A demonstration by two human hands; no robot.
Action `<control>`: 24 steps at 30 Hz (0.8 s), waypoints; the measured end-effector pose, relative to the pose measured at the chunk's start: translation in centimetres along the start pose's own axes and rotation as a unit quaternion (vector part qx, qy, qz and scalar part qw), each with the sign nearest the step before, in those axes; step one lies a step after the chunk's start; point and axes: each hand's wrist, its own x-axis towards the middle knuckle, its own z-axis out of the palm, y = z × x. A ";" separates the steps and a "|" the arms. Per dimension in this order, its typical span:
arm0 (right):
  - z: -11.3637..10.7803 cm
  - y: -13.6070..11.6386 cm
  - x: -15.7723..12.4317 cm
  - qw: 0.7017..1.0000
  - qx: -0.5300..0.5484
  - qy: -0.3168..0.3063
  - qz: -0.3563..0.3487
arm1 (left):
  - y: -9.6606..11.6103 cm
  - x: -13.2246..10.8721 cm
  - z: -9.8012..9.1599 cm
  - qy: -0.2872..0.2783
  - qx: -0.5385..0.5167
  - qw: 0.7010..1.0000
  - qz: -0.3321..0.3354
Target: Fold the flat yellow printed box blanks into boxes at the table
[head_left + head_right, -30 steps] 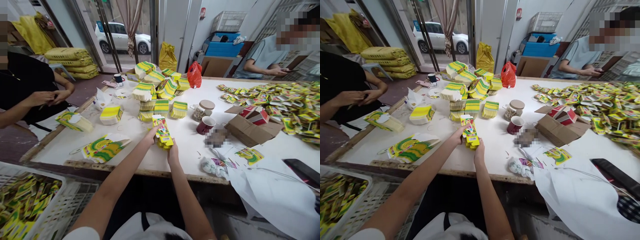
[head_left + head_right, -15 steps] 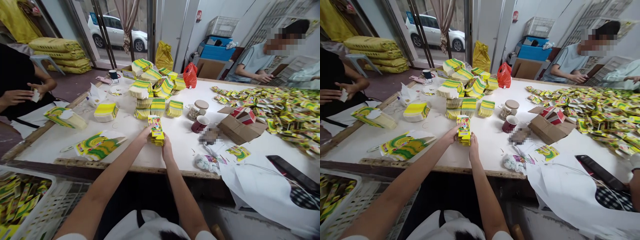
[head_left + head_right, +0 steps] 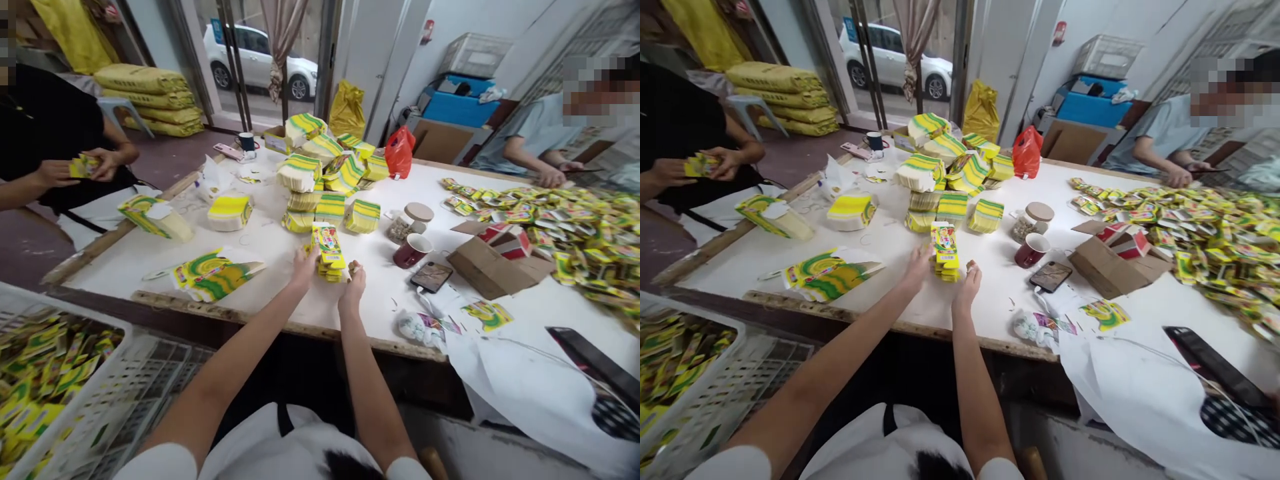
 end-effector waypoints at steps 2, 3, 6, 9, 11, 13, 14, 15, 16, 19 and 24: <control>-0.5 -0.4 0.0 0.999 0.011 0.038 -0.020 | -0.3 -1.5 -2.0 0.001 -0.015 1.000 0.002; -0.7 -0.7 -0.1 0.998 0.021 0.051 -0.029 | -0.4 -2.3 -3.1 -0.004 -0.024 1.000 0.003; -1.1 -1.3 -0.3 0.995 0.070 0.061 -0.040 | -0.7 -3.9 -6.3 -0.020 -0.053 0.998 0.012; -1.3 -1.8 -0.4 0.991 0.126 0.041 -0.033 | -1.3 -4.7 -8.4 -0.024 -0.081 0.996 0.013; -1.4 -2.0 -0.5 0.988 0.153 0.023 -0.023 | -1.9 -4.9 -9.2 -0.019 -0.096 0.995 0.007; -1.5 -2.3 -0.4 0.985 0.170 0.004 -0.013 | -2.6 -4.9 -9.6 -0.009 -0.110 0.994 -0.003; -1.5 -2.4 -0.4 0.984 0.176 -0.006 -0.008 | -2.9 -4.9 -9.7 -0.006 -0.117 0.993 -0.007; -1.4 -2.5 -0.5 0.984 0.179 -0.015 -0.004 | -3.1 -4.9 -9.8 -0.005 -0.123 0.992 -0.011; -1.4 -2.6 -0.5 0.983 0.182 -0.023 0.000 | -3.2 -4.8 -9.8 -0.007 -0.128 0.992 -0.014; -1.3 -3.0 -0.8 0.982 0.182 -0.039 0.006 | -3.4 -4.6 -9.8 -0.019 -0.139 0.990 -0.021; -1.2 -3.3 -1.2 0.987 0.156 -0.043 -0.011 | -3.3 -4.5 -10.0 -0.039 -0.141 0.989 -0.025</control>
